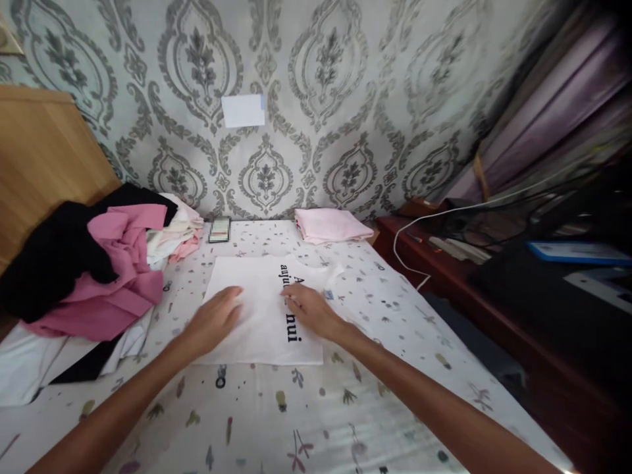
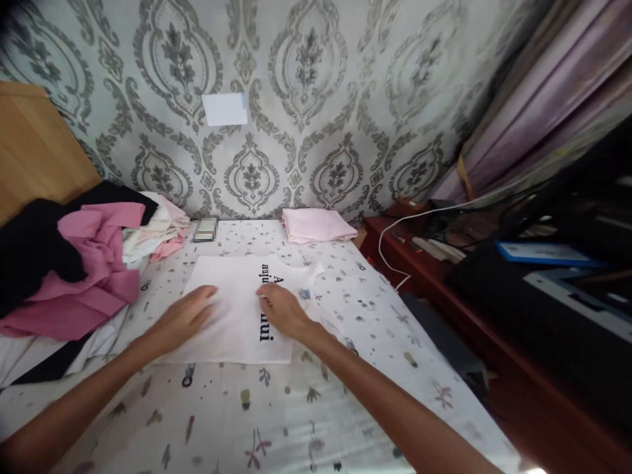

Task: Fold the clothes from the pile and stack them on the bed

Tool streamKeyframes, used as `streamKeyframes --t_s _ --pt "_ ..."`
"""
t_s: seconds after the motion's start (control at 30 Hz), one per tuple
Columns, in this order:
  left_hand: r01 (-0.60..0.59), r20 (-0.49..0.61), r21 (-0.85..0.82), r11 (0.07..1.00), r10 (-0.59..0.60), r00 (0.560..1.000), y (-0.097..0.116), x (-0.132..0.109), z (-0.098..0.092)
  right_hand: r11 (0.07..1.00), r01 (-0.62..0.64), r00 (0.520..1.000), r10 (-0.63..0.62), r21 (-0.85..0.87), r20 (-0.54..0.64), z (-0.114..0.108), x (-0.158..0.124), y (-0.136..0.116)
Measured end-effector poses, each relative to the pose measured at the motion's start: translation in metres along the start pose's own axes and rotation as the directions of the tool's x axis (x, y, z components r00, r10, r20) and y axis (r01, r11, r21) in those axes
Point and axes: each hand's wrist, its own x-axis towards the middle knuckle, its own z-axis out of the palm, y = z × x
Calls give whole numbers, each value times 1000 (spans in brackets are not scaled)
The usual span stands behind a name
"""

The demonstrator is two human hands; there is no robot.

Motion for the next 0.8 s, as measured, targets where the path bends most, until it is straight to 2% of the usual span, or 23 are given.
streamKeyframes --t_s 0.07,0.1,0.17,0.27,0.37,0.47,0.57,0.67,0.8 --pt "-151 33 -29 988 152 988 9 42 27 986 86 994 -74 -143 82 23 35 3" --pt "-178 60 -2 984 178 982 8 61 37 974 111 989 -90 -196 116 32 49 7" --pt "-130 89 96 987 121 989 -6 91 47 958 136 984 -101 -254 145 40 71 20" --pt "21 61 246 969 -37 997 -46 113 40 964 51 996 -30 -260 86 30 90 46" --pt "62 9 310 949 -68 998 -81 116 28 961 -111 994 111 -255 -15 10 103 70" --pt "43 -11 329 944 -42 999 -95 113 27 937 -239 971 223 -254 -88 -2 117 85" --pt "34 -21 333 942 -28 999 -94 113 32 919 -303 953 290 -253 -87 -5 131 91" --pt "29 -34 337 941 -18 999 -89 114 31 917 -305 952 292 -257 -89 -5 137 89" --pt "30 -92 361 932 3 996 -75 102 23 907 -325 943 288 -267 -170 -6 119 68"
